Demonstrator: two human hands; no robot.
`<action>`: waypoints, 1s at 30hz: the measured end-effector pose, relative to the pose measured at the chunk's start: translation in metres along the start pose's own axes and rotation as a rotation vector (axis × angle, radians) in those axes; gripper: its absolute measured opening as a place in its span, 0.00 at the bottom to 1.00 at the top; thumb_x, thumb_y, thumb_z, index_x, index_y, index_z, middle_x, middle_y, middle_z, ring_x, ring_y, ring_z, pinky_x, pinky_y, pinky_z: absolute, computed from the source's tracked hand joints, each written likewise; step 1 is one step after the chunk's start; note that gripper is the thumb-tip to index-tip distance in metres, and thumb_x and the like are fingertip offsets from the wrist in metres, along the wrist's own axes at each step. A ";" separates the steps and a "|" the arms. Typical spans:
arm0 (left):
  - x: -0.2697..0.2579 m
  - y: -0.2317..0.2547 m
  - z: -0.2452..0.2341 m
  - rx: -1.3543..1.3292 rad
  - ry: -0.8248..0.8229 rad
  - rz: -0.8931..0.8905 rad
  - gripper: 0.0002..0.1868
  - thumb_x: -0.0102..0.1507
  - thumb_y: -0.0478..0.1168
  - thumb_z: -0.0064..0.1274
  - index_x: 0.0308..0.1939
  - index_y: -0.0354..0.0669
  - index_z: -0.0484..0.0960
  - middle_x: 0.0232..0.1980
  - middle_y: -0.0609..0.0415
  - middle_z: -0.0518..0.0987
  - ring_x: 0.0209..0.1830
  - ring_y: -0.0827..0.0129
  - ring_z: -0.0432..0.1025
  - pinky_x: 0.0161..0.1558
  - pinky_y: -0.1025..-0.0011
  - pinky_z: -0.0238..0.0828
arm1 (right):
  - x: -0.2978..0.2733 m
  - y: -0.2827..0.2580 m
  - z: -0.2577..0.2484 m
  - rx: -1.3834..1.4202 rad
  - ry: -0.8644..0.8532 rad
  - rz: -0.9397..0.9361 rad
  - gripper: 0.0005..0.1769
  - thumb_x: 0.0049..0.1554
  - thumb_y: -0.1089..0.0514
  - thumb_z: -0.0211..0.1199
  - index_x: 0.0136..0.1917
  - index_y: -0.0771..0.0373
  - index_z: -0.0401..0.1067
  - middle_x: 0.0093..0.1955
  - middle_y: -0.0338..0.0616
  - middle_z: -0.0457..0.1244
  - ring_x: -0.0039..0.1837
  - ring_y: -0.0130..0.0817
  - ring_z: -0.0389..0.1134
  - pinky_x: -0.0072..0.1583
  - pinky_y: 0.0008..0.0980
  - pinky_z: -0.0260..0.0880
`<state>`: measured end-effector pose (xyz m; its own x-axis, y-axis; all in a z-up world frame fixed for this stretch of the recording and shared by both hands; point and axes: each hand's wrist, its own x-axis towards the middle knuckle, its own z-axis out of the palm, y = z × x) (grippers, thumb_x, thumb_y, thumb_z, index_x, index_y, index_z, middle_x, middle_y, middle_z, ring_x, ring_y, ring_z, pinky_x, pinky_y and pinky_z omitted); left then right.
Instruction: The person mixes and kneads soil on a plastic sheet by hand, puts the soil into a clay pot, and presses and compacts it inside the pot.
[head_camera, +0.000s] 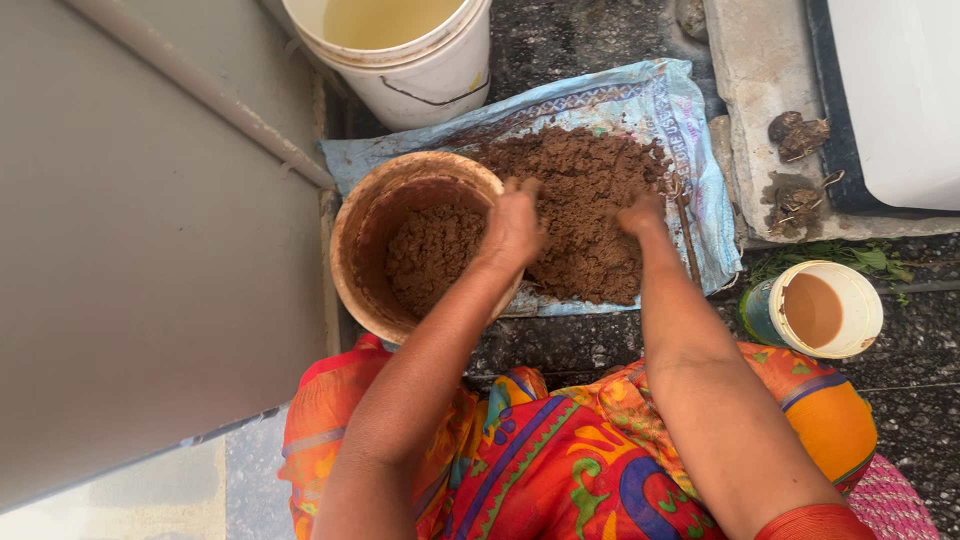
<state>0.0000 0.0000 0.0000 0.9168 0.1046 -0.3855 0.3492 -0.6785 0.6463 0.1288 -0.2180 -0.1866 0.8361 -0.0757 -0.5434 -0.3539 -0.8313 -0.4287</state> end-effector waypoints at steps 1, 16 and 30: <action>0.009 0.002 0.015 0.001 -0.006 0.004 0.40 0.57 0.20 0.54 0.73 0.45 0.66 0.81 0.41 0.56 0.78 0.46 0.59 0.73 0.61 0.69 | 0.008 0.006 0.010 0.002 0.002 0.006 0.48 0.58 0.39 0.71 0.83 0.53 0.54 0.89 0.50 0.32 0.88 0.54 0.37 0.84 0.51 0.43; 0.085 -0.077 0.169 -0.665 0.089 -0.270 0.50 0.61 0.24 0.44 0.83 0.50 0.39 0.81 0.38 0.53 0.82 0.49 0.48 0.81 0.56 0.43 | -0.031 -0.029 0.057 -0.328 -0.205 -0.165 0.35 0.62 0.40 0.59 0.80 0.41 0.55 0.87 0.40 0.39 0.86 0.45 0.39 0.82 0.57 0.41; 0.088 -0.014 0.130 -0.631 0.149 -0.110 0.48 0.54 0.31 0.65 0.73 0.46 0.54 0.68 0.42 0.66 0.68 0.51 0.66 0.66 0.52 0.73 | -0.056 -0.099 -0.073 -0.142 -0.330 -0.233 0.28 0.58 0.34 0.61 0.65 0.49 0.75 0.72 0.46 0.63 0.70 0.47 0.65 0.73 0.57 0.62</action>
<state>0.0508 -0.0760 -0.1292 0.8702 0.2799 -0.4056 0.4478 -0.1058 0.8878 0.1476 -0.1711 -0.0611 0.6996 0.2839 -0.6557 -0.0911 -0.8748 -0.4759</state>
